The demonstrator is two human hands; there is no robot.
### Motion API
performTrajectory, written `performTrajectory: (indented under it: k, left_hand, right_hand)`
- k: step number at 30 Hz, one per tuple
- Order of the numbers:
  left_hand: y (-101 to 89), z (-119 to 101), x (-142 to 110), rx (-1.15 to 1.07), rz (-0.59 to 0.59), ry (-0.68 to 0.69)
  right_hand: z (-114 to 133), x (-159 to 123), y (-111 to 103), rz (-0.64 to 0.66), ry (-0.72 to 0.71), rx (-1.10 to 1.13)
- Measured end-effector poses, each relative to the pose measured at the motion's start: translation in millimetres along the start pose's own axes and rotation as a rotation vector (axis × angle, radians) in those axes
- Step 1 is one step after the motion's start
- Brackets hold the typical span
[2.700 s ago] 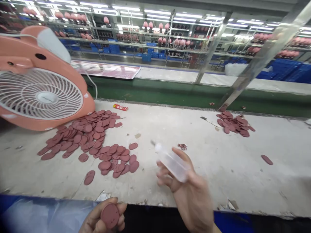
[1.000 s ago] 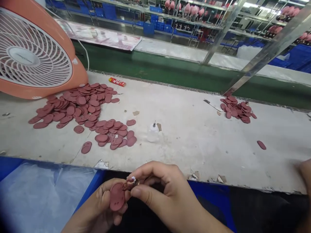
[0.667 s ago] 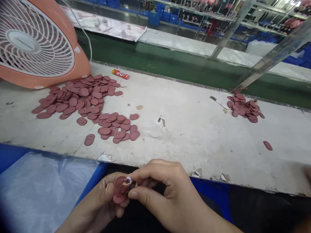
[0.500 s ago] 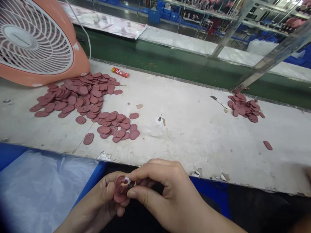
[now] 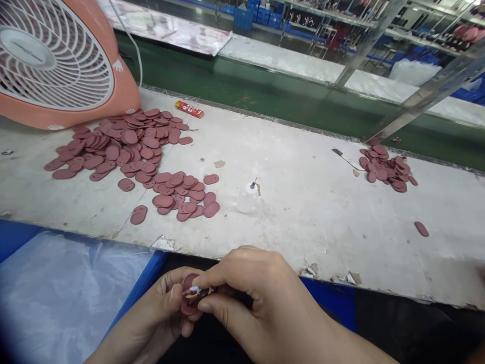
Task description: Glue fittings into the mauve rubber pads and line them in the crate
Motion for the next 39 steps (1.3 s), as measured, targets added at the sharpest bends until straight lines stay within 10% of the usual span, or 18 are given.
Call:
performTrajectory:
  k: [39]
  left_hand:
    - [2.5,-4.0,-8.4,-0.068,0.009,0.03]
  right_hand:
    - [13.3,8.3,9.8,-0.018,-0.264,-0.233]
Point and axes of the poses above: each hand's wrist, its own x-axis towards the middle knuckle, its own y-axis out of the palm, z = x × y, the point moved 2 cm from there along x, towards the middle knuckle, and after that the axes turned 8 degrees about -x, right-handed, at the moved point
